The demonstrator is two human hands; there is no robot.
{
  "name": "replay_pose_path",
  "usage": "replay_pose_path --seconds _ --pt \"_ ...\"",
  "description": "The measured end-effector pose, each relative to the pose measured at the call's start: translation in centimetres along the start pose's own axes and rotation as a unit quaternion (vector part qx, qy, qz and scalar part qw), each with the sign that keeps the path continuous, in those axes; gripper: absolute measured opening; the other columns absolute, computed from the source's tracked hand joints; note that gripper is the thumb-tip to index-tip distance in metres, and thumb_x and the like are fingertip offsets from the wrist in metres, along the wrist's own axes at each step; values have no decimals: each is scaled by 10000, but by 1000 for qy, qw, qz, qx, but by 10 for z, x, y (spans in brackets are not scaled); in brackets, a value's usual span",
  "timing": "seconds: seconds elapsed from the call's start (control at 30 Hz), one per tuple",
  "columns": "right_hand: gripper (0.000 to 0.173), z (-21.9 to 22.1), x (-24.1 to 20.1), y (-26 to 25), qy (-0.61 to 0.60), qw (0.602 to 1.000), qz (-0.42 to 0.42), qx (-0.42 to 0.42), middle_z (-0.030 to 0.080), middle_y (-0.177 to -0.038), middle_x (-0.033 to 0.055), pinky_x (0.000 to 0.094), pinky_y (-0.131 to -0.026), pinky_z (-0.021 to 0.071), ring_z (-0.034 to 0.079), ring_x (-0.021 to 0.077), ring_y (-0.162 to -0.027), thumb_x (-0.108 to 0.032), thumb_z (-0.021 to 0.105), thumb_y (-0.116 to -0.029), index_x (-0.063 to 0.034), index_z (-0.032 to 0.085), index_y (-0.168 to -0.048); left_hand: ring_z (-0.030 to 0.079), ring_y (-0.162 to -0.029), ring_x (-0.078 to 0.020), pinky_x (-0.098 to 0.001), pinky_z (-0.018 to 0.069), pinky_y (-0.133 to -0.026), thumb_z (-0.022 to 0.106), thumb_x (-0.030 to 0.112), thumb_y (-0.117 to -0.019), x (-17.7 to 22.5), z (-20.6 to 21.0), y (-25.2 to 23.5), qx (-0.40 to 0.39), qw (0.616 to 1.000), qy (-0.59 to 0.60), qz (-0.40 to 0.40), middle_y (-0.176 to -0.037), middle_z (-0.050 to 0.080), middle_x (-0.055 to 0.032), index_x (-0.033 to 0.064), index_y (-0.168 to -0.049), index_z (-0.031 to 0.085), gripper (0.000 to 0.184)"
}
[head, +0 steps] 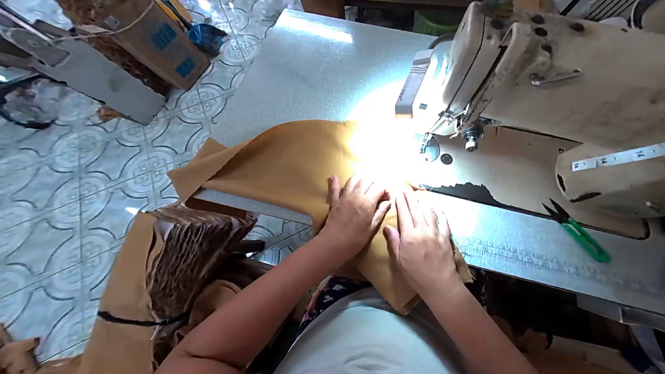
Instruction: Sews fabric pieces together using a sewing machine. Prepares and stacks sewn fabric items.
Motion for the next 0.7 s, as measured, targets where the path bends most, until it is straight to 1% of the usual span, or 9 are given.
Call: replay_pose_path --seconds 0.07,0.13,0.2,0.27,0.37,0.43,0.5,0.6,0.7 --pt "572 6 0 2 44 999 28 -15 565 -1516 70 617 -1125 369 519 290 -1413 -446 368 -1055 -100 600 -1447 554 -1334 -347 -780 255 -1095 522 274 -1051 -8 1 2 21 1000 6 -2 -1226 693 -81 132 -1156 713 260" --pt "597 9 1 8 57 997 42 -11 565 -1514 86 612 -1126 373 526 310 -1403 -456 346 -1047 -92 597 -1448 547 -1345 -321 -778 266 -1089 528 212 -1046 -15 -4 4 26 999 16 -11 -1261 678 -72 127 -1155 705 225" --pt "618 11 4 11 60 997 49 -4 552 -1525 88 594 -1122 385 515 318 -1410 -462 326 -1040 -77 600 -1439 513 -1386 -300 -747 268 -1111 533 171 -1037 -20 -8 5 21 999 31 -24 -1312 663 -70 113 -1171 699 221" --pt "607 8 6 9 52 998 44 -8 557 -1521 85 582 -1092 417 529 320 -1396 -459 350 -1035 -80 604 -1434 505 -1395 -300 -741 257 -1124 539 132 -1029 -20 -9 4 19 998 49 -35 -1309 668 -77 94 -1174 701 220" --pt "497 -1 17 1 26 999 34 9 639 -1428 65 587 -994 484 600 341 -1303 -426 418 -1044 -140 682 -1354 519 -1379 -286 -758 245 -1117 562 222 -1029 -20 -8 4 32 998 53 -32 -1280 676 -56 131 -1160 705 214" --pt "431 -6 31 -4 25 998 54 8 650 -1406 75 663 -1017 431 552 382 -1348 -402 434 -1055 -212 689 -1345 513 -1383 -292 -796 217 -1103 611 324 -1005 -19 -4 5 42 998 41 -22 -1303 657 -47 168 -1147 730 242" --pt "430 -14 49 -6 37 994 99 -5 613 -1454 76 697 -1061 356 494 387 -1403 -400 442 -1055 -229 669 -1378 513 -1382 -296 -808 217 -1095 628 354 -991 -17 -3 5 42 998 34 -24 -1319 649 -44 175 -1137 734 254" --pt "403 -27 71 -5 21 988 155 -2 581 -1488 83 690 -1047 368 492 391 -1398 -321 481 -1042 -171 682 -1357 521 -1373 -289 -804 222 -1098 646 350 -983 -16 -3 5 44 998 35 -27 -1310 650 -41 173 -1124 734 243" --pt "357 -33 73 0 -25 991 117 65 640 -1403 119 608 -1024 447 561 379 -1330 -254 517 -1026 -92 713 -1277 525 -1367 -291 -821 220 -1075 646 342 -984 -14 -3 5 45 998 28 -26 -1301 651 -34 180 -1107 735 222"
Point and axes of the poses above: each hand's wrist, its own y-axis away from the middle knuckle, its own z-axis out of the palm, x = y × z, the point moved 1 cm from there along -y, towards the middle knuckle
